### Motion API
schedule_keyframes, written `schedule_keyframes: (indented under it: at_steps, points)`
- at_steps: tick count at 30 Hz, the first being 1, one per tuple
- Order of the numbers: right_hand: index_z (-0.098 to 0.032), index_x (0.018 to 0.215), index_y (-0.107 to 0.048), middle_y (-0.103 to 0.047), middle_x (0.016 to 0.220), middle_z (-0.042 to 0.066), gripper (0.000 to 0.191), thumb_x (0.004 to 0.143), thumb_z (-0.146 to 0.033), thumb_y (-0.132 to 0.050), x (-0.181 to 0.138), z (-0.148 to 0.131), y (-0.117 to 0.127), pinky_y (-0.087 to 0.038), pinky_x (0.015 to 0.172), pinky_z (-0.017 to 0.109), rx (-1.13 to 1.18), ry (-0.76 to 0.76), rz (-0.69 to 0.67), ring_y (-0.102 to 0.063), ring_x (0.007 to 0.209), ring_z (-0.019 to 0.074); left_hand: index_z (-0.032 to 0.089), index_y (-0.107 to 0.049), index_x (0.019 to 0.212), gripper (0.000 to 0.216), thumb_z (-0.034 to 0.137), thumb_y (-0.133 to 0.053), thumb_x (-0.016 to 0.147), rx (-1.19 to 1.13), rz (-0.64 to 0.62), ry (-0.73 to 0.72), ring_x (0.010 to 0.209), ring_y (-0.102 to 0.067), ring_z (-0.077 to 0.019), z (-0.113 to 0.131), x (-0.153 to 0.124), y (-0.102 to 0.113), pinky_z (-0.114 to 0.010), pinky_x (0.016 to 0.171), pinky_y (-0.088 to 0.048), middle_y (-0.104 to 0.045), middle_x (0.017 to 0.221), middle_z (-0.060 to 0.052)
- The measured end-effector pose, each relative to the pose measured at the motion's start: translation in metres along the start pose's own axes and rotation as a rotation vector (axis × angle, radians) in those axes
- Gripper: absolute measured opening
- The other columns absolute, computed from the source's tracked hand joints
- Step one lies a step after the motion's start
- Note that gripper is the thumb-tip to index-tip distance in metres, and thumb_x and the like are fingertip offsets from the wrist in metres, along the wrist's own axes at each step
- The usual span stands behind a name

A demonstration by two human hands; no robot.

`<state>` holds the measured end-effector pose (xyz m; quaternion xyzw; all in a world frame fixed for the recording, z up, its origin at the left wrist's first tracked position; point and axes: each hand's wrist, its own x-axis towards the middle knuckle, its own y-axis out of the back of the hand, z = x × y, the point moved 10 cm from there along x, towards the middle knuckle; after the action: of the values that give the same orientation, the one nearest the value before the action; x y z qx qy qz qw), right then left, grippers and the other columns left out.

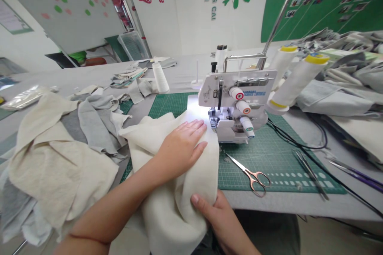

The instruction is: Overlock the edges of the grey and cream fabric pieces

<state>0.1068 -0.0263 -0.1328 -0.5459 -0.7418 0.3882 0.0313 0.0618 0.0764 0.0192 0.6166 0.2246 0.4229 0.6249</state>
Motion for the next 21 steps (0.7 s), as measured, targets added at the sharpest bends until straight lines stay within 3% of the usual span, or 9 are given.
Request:
schedule_keyframes:
  at_steps: [21]
  points:
    - [-0.014, 0.109, -0.070, -0.077, 0.105, 0.012, 0.050, 0.072, -0.046, -0.083, 0.010, -0.004, -0.002, -0.051, 0.089, 0.042, -0.017, 0.035, 0.014, -0.070, 0.095, 0.0287, 0.010, -0.051, 0.139, 0.044, 0.030, -0.040, 0.101, 0.004, -0.009, 0.012, 0.138, -0.045, -0.0229, -0.017, 0.018, -0.003, -0.043, 0.118, -0.032, -0.051, 0.146, -0.013]
